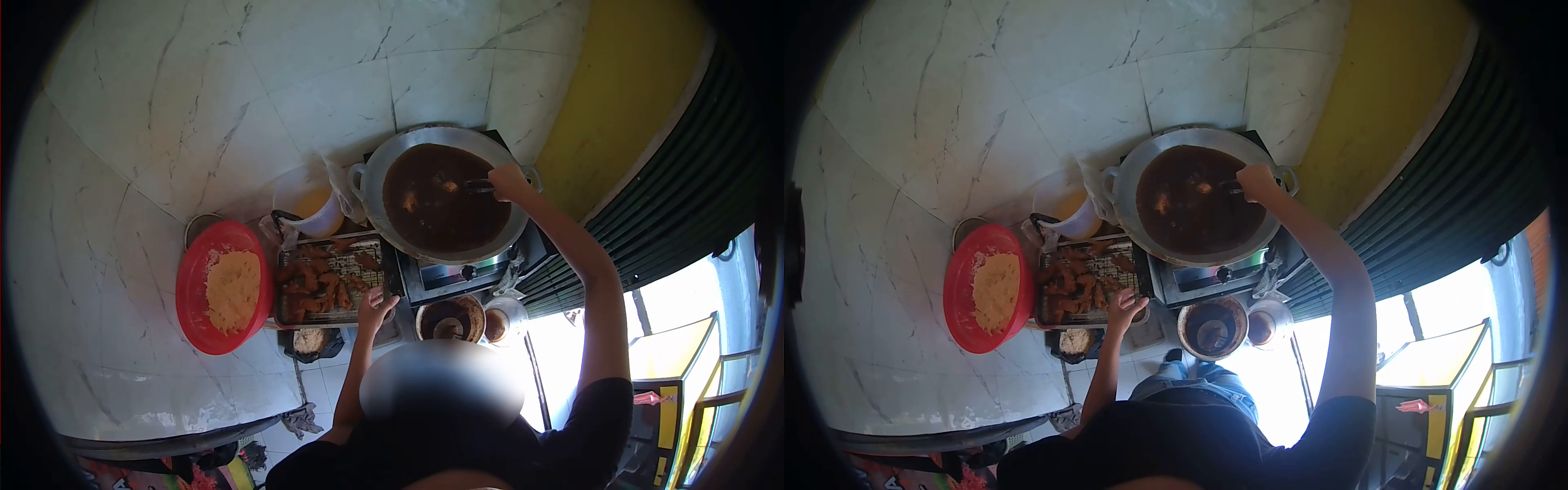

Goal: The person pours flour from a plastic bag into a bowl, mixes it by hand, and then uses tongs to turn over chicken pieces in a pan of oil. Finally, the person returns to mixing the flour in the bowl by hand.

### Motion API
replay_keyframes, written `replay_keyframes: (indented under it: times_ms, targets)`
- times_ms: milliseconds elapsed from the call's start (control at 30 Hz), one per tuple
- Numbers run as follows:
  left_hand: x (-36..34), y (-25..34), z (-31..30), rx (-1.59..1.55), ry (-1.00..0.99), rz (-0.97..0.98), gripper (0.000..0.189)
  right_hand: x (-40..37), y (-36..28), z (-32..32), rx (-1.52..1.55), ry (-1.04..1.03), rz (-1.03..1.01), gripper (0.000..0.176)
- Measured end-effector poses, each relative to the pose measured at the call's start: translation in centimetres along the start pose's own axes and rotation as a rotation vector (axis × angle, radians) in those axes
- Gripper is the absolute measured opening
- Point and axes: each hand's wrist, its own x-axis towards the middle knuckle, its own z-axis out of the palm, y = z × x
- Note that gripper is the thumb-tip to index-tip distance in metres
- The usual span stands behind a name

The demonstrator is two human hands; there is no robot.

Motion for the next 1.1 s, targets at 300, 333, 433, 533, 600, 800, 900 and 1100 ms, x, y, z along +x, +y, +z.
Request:
replay_keyframes:
  times_ms: [300,333,433,533,600,800,900,1100]
  targets:
    - [0.4,-0.9,-0.2,0.041,-0.004,-0.02,0.067,-4.3,0.1,-0.3,-0.009,-0.062,-0.041,0.013]
    - [0.4,-0.9,-0.2,0.043,-0.005,-0.017,0.067,-4.7,-0.1,-0.6,0.004,-0.075,-0.052,0.013]
    - [0.5,-0.8,-0.3,0.051,-0.005,-0.019,0.068,-5.5,-0.9,-1.4,0.025,-0.089,-0.098,0.013]
    - [0.3,-0.7,-0.2,0.058,0.012,-0.023,0.067,-5.8,-2.0,-1.7,0.047,-0.091,-0.113,0.012]
    - [0.3,-0.6,-0.1,0.047,0.012,-0.023,0.067,-5.6,-2.7,-1.7,0.072,-0.082,-0.123,0.012]
    - [-0.1,0.5,0.0,0.036,0.008,-0.034,0.064,-3.5,-4.9,-1.7,0.126,-0.018,-0.169,0.012]
    - [-0.3,0.7,0.1,0.019,0.011,-0.018,0.064,-1.7,-5.7,-1.3,0.119,0.03,-0.18,0.013]
    - [-0.4,0.5,0.3,-0.007,0.015,-0.003,0.064,1.1,-5.8,-1.8,0.121,0.035,-0.139,0.016]
